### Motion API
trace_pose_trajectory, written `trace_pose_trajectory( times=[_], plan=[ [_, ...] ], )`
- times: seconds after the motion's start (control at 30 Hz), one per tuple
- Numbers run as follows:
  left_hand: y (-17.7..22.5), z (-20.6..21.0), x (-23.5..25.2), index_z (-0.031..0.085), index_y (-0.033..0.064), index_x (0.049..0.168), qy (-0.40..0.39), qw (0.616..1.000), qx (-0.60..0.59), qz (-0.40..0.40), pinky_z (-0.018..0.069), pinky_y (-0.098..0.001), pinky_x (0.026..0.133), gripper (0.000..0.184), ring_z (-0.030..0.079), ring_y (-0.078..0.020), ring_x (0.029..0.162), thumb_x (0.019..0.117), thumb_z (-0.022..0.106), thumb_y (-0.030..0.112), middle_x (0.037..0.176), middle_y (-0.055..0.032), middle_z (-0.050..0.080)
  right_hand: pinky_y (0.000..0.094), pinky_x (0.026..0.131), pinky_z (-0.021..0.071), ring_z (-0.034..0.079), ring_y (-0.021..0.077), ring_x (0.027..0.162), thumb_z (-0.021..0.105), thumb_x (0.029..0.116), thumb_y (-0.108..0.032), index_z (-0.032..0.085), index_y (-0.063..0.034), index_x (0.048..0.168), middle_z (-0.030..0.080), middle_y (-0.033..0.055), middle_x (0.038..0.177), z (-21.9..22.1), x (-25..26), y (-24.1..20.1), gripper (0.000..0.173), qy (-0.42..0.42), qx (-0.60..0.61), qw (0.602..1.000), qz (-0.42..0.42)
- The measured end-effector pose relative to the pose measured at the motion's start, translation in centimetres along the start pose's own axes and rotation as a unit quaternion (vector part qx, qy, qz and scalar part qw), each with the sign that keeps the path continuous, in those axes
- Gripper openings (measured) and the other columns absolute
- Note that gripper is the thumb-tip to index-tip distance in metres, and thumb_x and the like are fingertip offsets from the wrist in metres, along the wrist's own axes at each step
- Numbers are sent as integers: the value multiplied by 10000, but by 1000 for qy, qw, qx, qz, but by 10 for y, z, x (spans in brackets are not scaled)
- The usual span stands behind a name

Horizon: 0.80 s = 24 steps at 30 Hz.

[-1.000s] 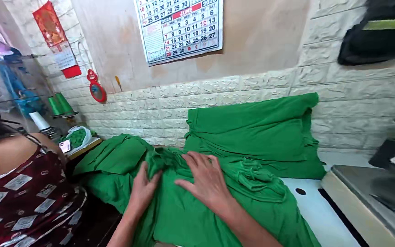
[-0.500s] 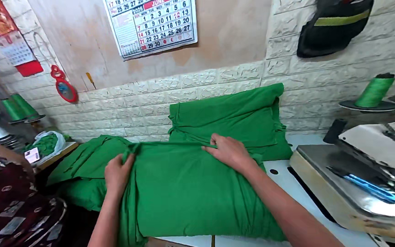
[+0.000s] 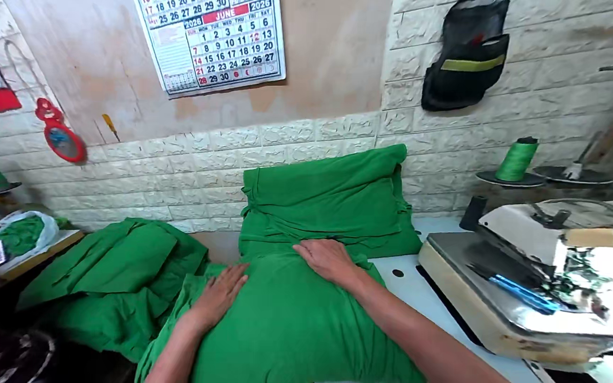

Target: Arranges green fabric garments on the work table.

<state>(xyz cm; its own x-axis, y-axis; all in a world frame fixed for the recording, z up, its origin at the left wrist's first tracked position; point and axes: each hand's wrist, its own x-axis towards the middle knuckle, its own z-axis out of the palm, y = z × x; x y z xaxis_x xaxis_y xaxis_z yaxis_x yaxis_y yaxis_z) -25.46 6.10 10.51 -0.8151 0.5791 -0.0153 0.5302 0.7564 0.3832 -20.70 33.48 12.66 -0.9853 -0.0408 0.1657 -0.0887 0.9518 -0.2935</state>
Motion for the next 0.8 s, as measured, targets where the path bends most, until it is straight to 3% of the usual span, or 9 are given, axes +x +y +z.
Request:
trace_pose_trajectory(
  times=[0.07,0.17,0.3,0.4,0.47,0.57,0.63,0.73,0.8],
  plan=[
    [-6,-2,3,313,125,1615,-24,1000,-19,1,148,-644,1220,568,246,-336,1549,1128,224,403,1655,-139,318,586,934,485,658,393,1136,290,1123,-393,679,2,1188,690,228,1173,3,-1,-3,559,20,-7,1000,4],
    [-2,-22,6,412,45,1554,-65,998,-21,-16,232,-554,1228,590,368,-352,1492,1124,277,426,1582,-202,422,572,939,490,655,384,1150,295,1125,-372,674,1,1215,682,224,1200,6,-3,-6,539,38,-14,999,9],
    [15,-55,43,607,-56,1340,-87,994,15,-60,341,-645,1118,691,539,-458,1312,1105,283,506,1344,-306,600,556,904,509,671,366,1116,315,1121,-367,690,-16,1187,696,202,1161,9,1,-2,517,52,-13,999,-2],
    [11,-55,99,632,-62,1281,-76,996,-15,-53,420,-595,1068,663,631,-409,1179,1111,289,480,1230,-270,664,543,874,525,683,353,1091,338,1118,-358,703,-26,1160,707,181,1133,12,0,0,496,73,-7,997,-9],
    [7,-49,140,599,-87,1294,-41,995,-65,-60,433,-594,1032,648,629,-419,1138,1110,319,468,1202,-294,655,514,769,564,720,333,965,399,1098,-338,736,-32,1038,727,156,998,24,-1,6,459,164,1,986,-36],
    [-10,-36,205,470,-91,1425,44,987,-137,-71,405,-633,1083,701,552,-473,1273,1091,354,513,1349,-339,563,441,654,583,726,263,810,455,1056,-312,733,-72,886,711,88,835,42,-1,17,404,283,24,956,-71],
    [-17,-32,243,335,-41,1539,104,968,-217,-77,366,-640,1127,768,465,-464,1378,1064,396,560,1488,-324,455,410,673,593,725,225,828,447,1052,-317,737,-104,899,718,53,856,45,-3,21,391,301,34,950,-78],
    [-13,-29,282,254,22,1586,182,912,-353,-104,372,-638,1121,875,431,-441,1407,1010,430,657,1537,-294,406,377,640,566,706,198,795,442,1048,-327,741,-138,903,711,22,840,44,-8,22,383,309,32,947,-84],
    [-9,-28,298,192,54,1606,208,873,-420,-136,406,-617,1101,948,459,-416,1388,973,458,708,1537,-278,411,372,680,566,710,188,820,472,1044,-320,757,-148,958,730,15,866,38,-13,20,344,285,54,954,-80]
  ],
)
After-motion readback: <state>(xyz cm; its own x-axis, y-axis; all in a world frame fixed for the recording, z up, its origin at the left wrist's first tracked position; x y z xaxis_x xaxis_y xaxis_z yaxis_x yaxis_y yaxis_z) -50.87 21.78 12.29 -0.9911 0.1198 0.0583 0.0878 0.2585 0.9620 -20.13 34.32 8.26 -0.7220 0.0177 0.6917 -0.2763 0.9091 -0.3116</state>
